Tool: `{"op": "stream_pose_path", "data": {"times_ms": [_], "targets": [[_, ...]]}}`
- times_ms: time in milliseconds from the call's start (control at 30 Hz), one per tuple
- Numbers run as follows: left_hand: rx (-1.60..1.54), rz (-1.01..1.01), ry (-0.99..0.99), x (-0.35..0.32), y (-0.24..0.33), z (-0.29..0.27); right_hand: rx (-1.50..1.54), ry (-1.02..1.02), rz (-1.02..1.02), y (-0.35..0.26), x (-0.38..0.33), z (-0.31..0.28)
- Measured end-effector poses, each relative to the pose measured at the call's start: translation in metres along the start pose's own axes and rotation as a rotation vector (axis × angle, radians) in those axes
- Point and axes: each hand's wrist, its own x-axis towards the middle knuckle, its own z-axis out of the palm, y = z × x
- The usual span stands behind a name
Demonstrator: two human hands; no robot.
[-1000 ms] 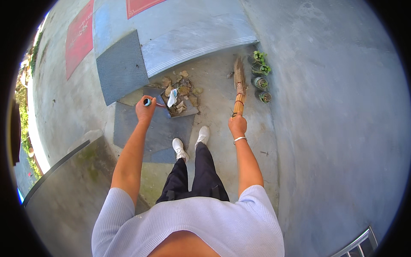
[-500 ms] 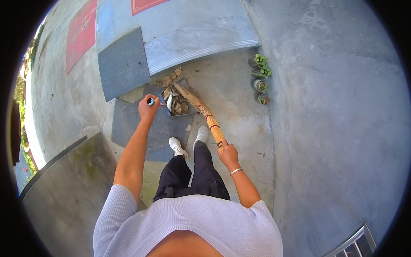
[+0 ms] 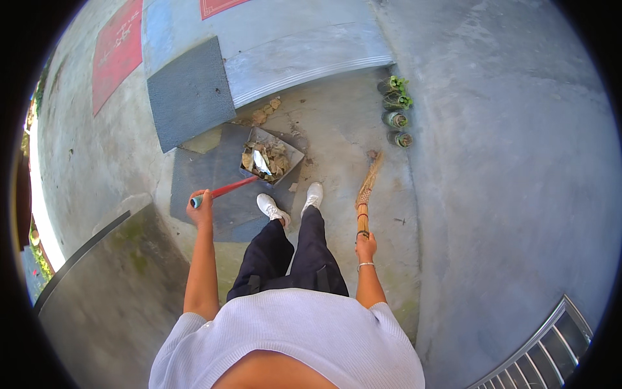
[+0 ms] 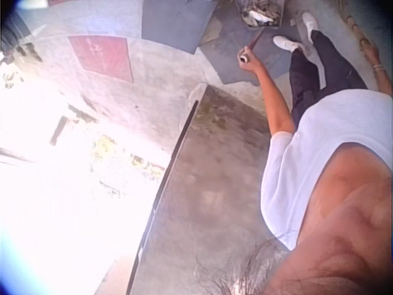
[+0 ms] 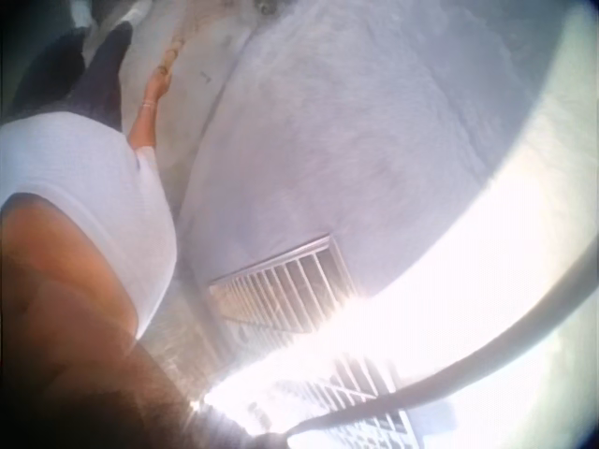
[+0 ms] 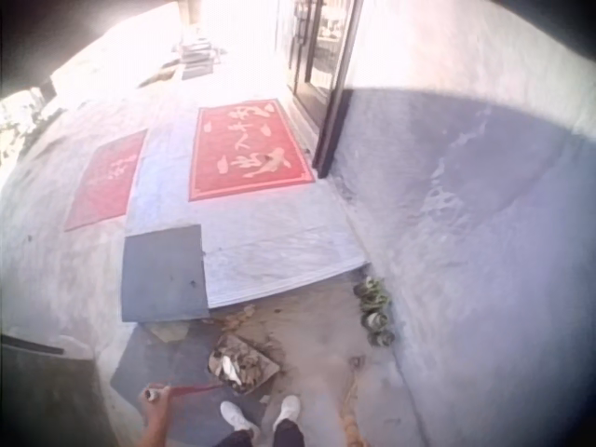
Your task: The person sweeps a concrete courtyard using a traditional straw broom and a red dustpan. They gather dry leaves, paper scraps, and small debris into piles and sweep them into the dustpan. The person moves around the area, sweeping near a scooter and potted plants, and repeatedly collects the debris into the dustpan.
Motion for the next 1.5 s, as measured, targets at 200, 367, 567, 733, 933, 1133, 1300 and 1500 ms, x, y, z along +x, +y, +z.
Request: {"op": "stream_pose_path", "data": {"times_ms": [200, 367, 567, 733, 933, 1133, 1300, 1500], "targets": [[0.045, 0.043, 0.052, 0.029, -0.038, -0.065, 0.373, -0.118, 0.12, -0.022, -0.015, 0.153], [0.248, 0.098, 0.148, 0.05, -0.021, -0.07, 0.336, -0.345, 0.008, -0.106, -0.1, 0.222], [0.293, 0.091, 0.091, 0.082, 0.006, -0.043, 0.039, -0.208, -0.284, -0.135, -0.072, 0.177], [0.36, 0.079, 0.042, 0.102, 0.017, -0.016, -0.55, 0.01, -0.878, -0.194, -0.038, 0.172], [0.394, 0.133, 0.003, 0.125, 0.016, -0.021, -0.948, -0.196, -1.02, -0.223, -0.07, 0.19], [0.371, 0.173, -0.016, 0.159, 0.02, -0.02, -1.045, -0.301, -1.157, -0.231, -0.073, 0.117], [0.366, 0.157, -0.039, 0.161, 0.018, -0.018, -1.05, -0.172, -1.074, -0.239, -0.065, 0.082], [0.289, 0.118, 0.028, 0.14, 0.012, -0.013, -0.635, 0.076, -0.837, -0.176, 0.0, 0.037]]}}
